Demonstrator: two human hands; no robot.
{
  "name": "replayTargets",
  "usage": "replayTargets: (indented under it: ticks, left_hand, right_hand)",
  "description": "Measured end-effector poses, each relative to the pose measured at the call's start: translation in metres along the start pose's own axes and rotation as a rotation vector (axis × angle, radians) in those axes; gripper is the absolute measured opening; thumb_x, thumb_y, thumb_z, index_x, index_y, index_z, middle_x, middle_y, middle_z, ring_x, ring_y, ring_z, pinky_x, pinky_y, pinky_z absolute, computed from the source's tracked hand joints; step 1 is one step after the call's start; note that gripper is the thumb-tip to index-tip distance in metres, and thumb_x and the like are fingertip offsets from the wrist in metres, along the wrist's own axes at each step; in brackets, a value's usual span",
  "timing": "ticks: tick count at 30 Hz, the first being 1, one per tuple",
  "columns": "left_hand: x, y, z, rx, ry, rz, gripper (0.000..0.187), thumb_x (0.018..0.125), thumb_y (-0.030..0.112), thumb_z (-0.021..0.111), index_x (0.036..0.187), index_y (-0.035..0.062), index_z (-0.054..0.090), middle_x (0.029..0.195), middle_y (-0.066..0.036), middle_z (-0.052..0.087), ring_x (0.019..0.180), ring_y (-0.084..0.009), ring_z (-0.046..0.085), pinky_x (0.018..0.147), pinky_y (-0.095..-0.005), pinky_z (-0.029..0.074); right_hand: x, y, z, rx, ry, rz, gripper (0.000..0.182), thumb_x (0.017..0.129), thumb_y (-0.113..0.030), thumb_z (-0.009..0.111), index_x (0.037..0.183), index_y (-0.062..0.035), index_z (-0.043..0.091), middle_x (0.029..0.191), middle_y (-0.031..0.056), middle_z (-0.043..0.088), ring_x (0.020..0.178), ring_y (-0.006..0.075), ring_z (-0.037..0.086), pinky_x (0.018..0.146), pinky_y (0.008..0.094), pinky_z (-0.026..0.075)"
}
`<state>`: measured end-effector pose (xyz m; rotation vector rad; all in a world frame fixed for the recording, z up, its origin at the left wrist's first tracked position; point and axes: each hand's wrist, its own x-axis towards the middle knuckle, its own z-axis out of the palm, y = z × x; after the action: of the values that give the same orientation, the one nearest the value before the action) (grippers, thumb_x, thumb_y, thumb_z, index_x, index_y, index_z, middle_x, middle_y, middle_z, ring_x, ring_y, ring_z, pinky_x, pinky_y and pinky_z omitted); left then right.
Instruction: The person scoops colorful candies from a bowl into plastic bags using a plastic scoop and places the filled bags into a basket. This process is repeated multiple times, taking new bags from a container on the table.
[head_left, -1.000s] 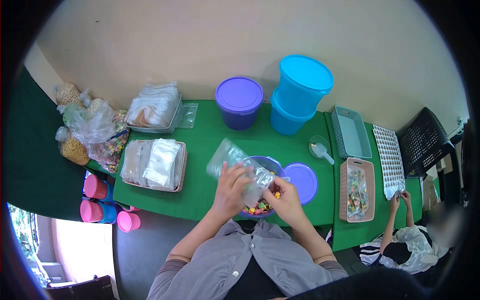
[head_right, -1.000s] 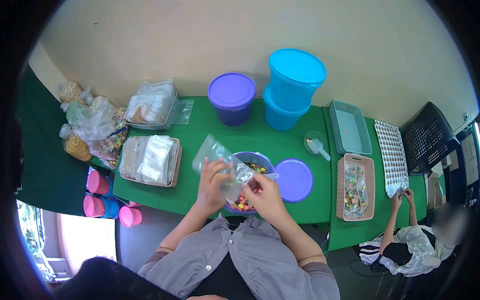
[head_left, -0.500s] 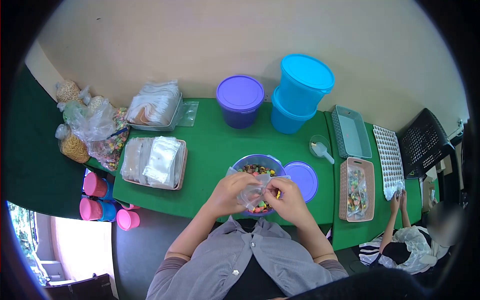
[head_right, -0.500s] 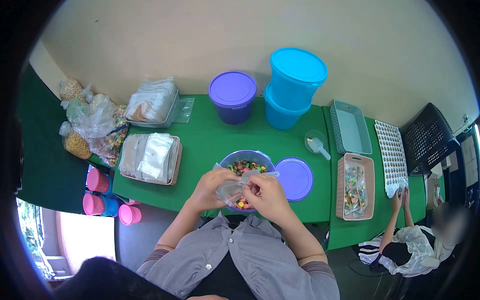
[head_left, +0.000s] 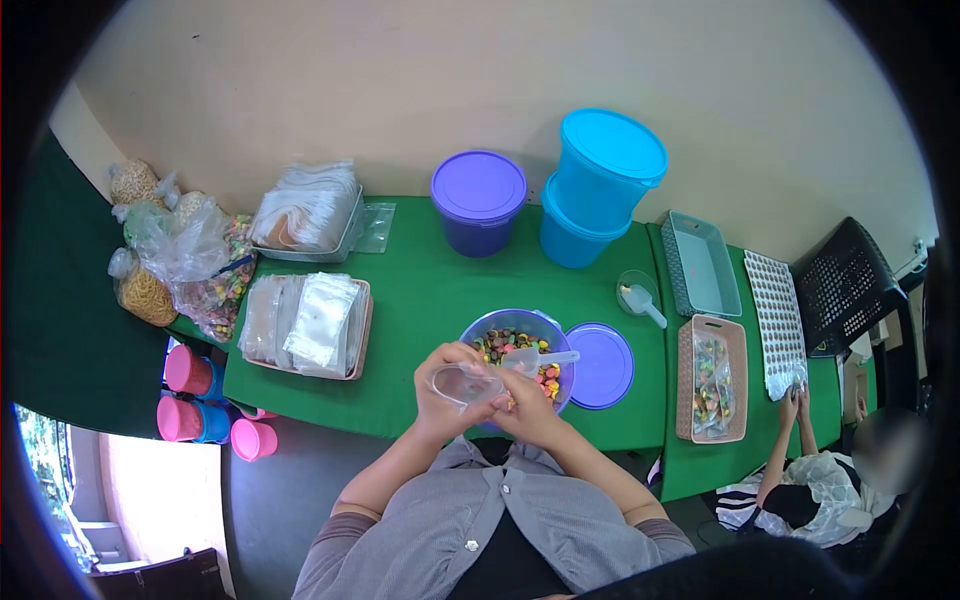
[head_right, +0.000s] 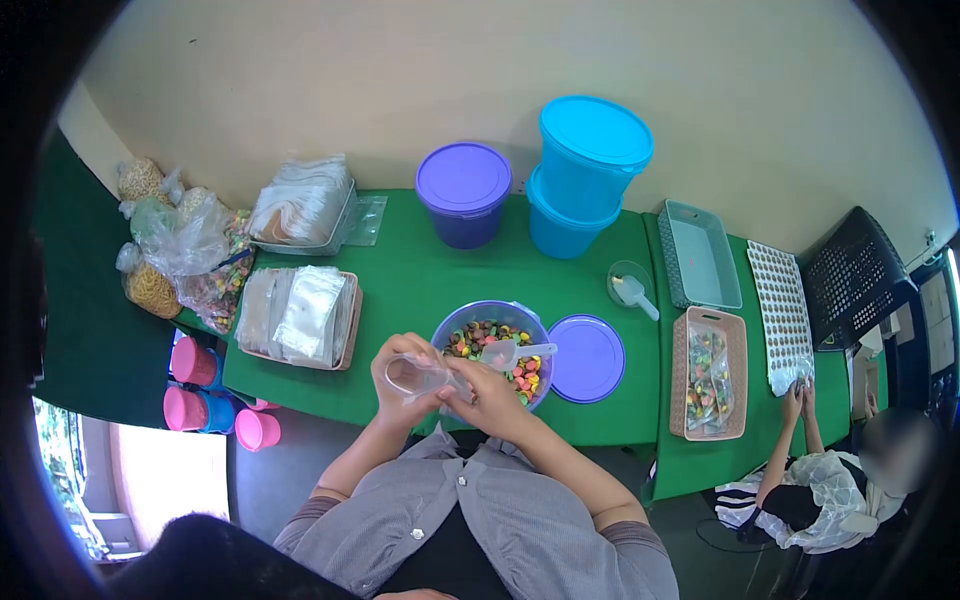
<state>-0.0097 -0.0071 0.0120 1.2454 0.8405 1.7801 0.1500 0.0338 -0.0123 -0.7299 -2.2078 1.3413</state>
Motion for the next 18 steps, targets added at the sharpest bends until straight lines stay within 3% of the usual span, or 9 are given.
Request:
replayTargets:
  ticks: [2, 4, 5, 7, 8, 10, 14, 16, 18]
  left_hand:
    - [-0.002, 0.0, -0.004, 0.008, 0.041, 0.017, 0.046, 0.065, 0.012, 0.087, 0.096, 0.0058, 0.054, 0.095, -0.008, 0.06, 0.089, -0.0186, 0.062, 0.081, -0.0322, 0.05]
    - [0.005, 0.009, -0.007, -0.118, 0.121, 0.036, 0.051, 0.065, 0.018, 0.089, 0.098, 0.006, 0.052, 0.095, -0.009, 0.06, 0.089, -0.0185, 0.062, 0.083, -0.0334, 0.051]
    - [0.008, 0.012, -0.013, -0.119, 0.121, 0.033, 0.051, 0.065, 0.018, 0.089, 0.098, 0.006, 0.052, 0.095, -0.009, 0.06, 0.089, -0.0185, 0.062, 0.083, -0.0334, 0.051]
    - [0.013, 0.018, -0.032, -0.043, 0.168, 0.171, 0.059, 0.066, 0.033, 0.089, 0.103, 0.0055, 0.052, 0.094, -0.008, 0.06, 0.089, -0.0191, 0.063, 0.082, -0.0354, 0.052]
    - [0.014, 0.018, -0.043, -0.045, 0.174, 0.171, 0.059, 0.066, 0.033, 0.089, 0.103, 0.0055, 0.052, 0.094, -0.008, 0.06, 0.089, -0.0191, 0.063, 0.082, -0.0354, 0.052]
    - [0.013, 0.013, -0.062, 0.005, 0.254, 0.213, 0.062, 0.068, 0.045, 0.085, 0.103, 0.0045, 0.053, 0.094, -0.008, 0.061, 0.091, -0.0204, 0.064, 0.082, -0.0356, 0.052]
    - [0.007, 0.004, -0.072, 0.162, 0.353, 0.175, 0.066, 0.075, 0.055, 0.075, 0.107, 0.002, 0.052, 0.094, -0.007, 0.059, 0.09, -0.0213, 0.063, 0.08, -0.0347, 0.052]
    - [0.008, -0.002, -0.071, 0.247, 0.416, 0.056, 0.058, 0.073, 0.044, 0.082, 0.104, 0.0012, 0.057, 0.095, -0.007, 0.064, 0.093, -0.02, 0.064, 0.083, -0.0326, 0.051]
    - [0.009, -0.01, -0.067, 0.415, 0.372, 0.031, 0.055, 0.075, 0.042, 0.081, 0.103, 0.001, 0.058, 0.096, -0.007, 0.063, 0.092, -0.0187, 0.064, 0.082, -0.0313, 0.051]
  right_hand:
    - [0.001, -0.001, -0.001, -0.01, -0.04, 0.031, 0.077, 0.078, -0.021, 0.076, 0.142, -0.0042, 0.036, 0.14, 0.0192, 0.046, 0.131, 0.0328, 0.044, 0.107, 0.0419, 0.036]
    - [0.007, -0.021, -0.013, -0.025, 0.139, -0.144, 0.063, 0.083, -0.019, 0.07, 0.137, -0.0032, 0.042, 0.135, 0.0192, 0.051, 0.13, 0.0356, 0.044, 0.107, 0.0429, 0.036]
    - [0.008, -0.014, -0.018, -0.025, 0.14, -0.141, 0.063, 0.083, -0.019, 0.07, 0.137, -0.0032, 0.042, 0.135, 0.0192, 0.051, 0.13, 0.0356, 0.044, 0.107, 0.0429, 0.036]
    - [0.004, 0.016, -0.032, -0.233, 0.363, -0.041, 0.052, 0.084, -0.015, 0.067, 0.132, -0.0016, 0.05, 0.126, 0.0172, 0.058, 0.126, 0.034, 0.048, 0.104, 0.0461, 0.035]
    - [0.0, 0.031, -0.039, -0.235, 0.356, -0.04, 0.052, 0.084, -0.015, 0.067, 0.132, -0.0016, 0.05, 0.126, 0.0172, 0.058, 0.126, 0.034, 0.048, 0.104, 0.0461, 0.035]
    - [-0.009, 0.05, -0.049, -0.801, 0.202, 0.137, 0.04, 0.087, -0.014, 0.062, 0.125, -0.0018, 0.056, 0.122, 0.0165, 0.06, 0.125, 0.0341, 0.048, 0.1, 0.048, 0.035]
    - [-0.017, 0.056, -0.048, -0.904, 0.055, 0.117, 0.044, 0.084, -0.013, 0.064, 0.126, -0.0019, 0.054, 0.118, 0.0163, 0.06, 0.121, 0.0324, 0.049, 0.101, 0.0502, 0.031]
    - [-0.015, 0.053, -0.047, -0.849, 0.011, 0.062, 0.043, 0.083, -0.012, 0.063, 0.125, -0.0016, 0.055, 0.107, 0.0148, 0.062, 0.111, 0.0316, 0.054, 0.096, 0.0467, 0.036]
    - [-0.011, 0.047, -0.049, -0.814, -0.014, 0.086, 0.044, 0.082, -0.011, 0.063, 0.124, -0.0017, 0.056, 0.106, 0.016, 0.063, 0.107, 0.0307, 0.057, 0.092, 0.045, 0.039]
